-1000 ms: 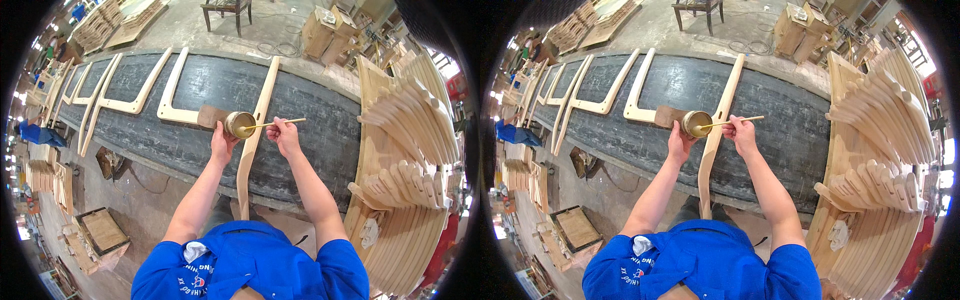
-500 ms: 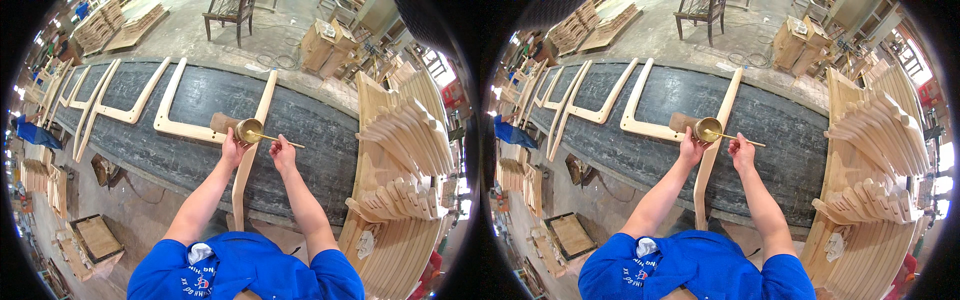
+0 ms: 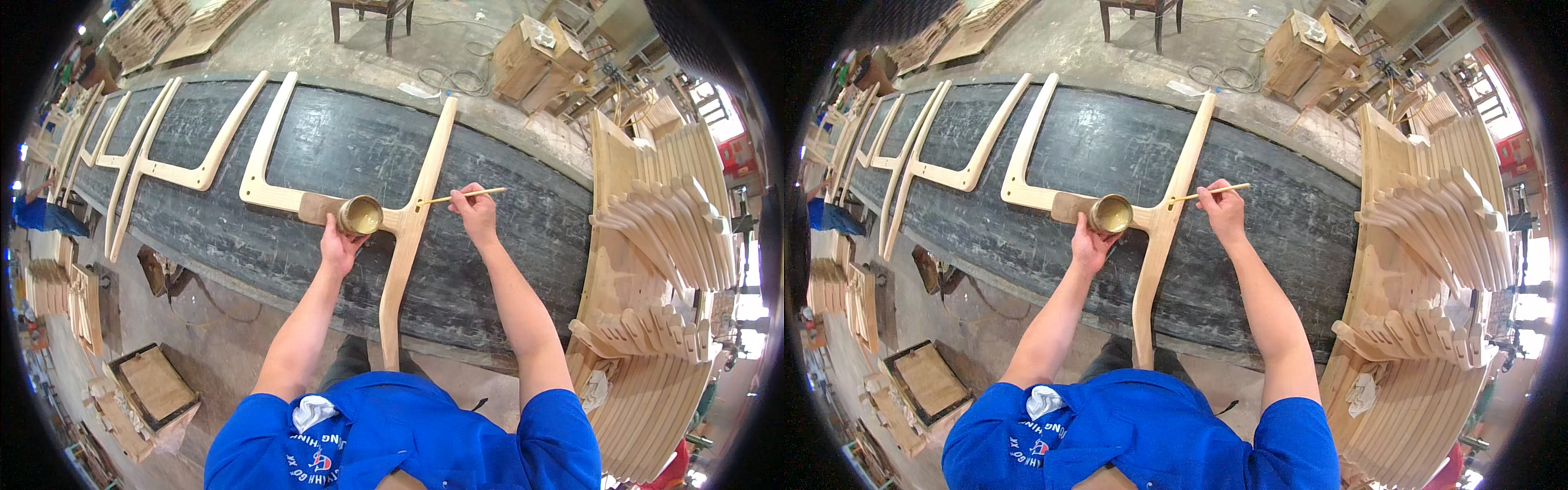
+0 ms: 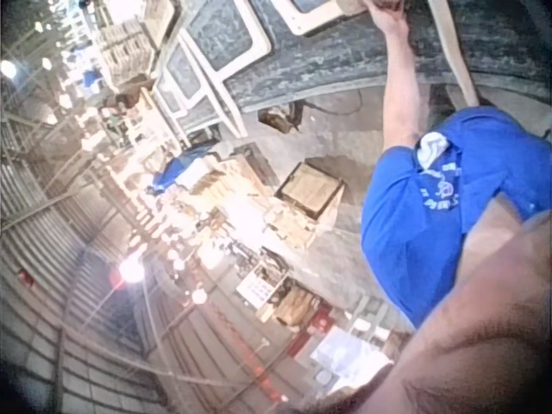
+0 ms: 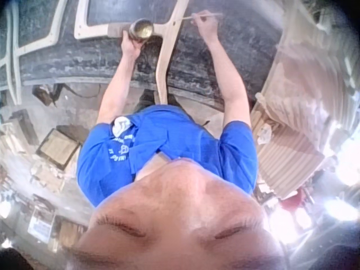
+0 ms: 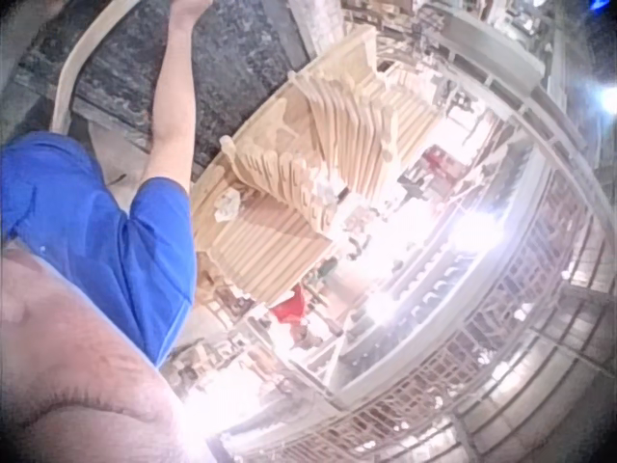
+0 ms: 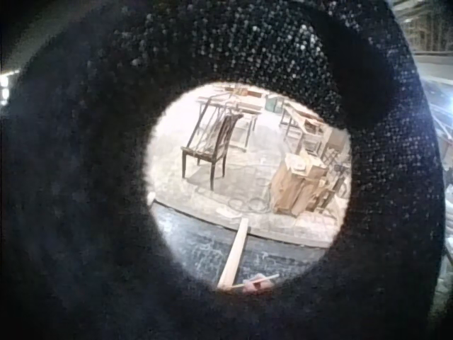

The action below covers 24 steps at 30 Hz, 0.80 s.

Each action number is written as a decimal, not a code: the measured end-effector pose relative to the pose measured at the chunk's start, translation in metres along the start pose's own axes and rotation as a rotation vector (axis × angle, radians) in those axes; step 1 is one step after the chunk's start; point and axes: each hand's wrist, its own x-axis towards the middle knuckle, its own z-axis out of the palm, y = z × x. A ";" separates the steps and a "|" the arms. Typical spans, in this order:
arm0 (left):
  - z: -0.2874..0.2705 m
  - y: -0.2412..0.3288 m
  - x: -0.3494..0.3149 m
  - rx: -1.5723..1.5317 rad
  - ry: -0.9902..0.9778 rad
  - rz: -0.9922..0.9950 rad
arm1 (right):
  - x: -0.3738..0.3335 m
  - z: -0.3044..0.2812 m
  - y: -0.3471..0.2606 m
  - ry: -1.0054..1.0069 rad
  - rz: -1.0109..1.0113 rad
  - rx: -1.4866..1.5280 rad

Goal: The person applies a light-colored finish to several wooden chair frames laid out on a workbench. They use a small brush to apply the finish to the edges and surfaces of each frame, then move to the next frame in sequence.

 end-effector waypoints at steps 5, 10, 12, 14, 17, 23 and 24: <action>-0.033 0.016 -0.019 -0.005 0.015 0.059 | 0.006 0.017 0.000 -0.139 -0.184 -0.307; -0.037 0.018 -0.029 -0.019 0.008 0.074 | 0.013 0.028 0.004 -0.248 -0.328 -0.374; -0.036 0.016 -0.031 -0.027 0.004 0.072 | 0.016 0.028 0.009 -0.283 -0.408 -0.461; -0.034 0.014 -0.029 -0.041 -0.001 0.058 | 0.023 0.024 0.012 -0.304 -0.565 -0.629; -0.046 0.020 -0.033 -0.025 0.003 0.084 | 0.020 0.035 0.010 -0.335 -0.534 -0.696; -0.052 0.021 -0.038 -0.053 -0.013 0.068 | 0.019 0.041 0.015 -0.311 -0.291 -0.426; -0.055 0.022 -0.039 -0.049 -0.010 0.072 | 0.022 0.042 0.013 -0.305 -0.284 -0.461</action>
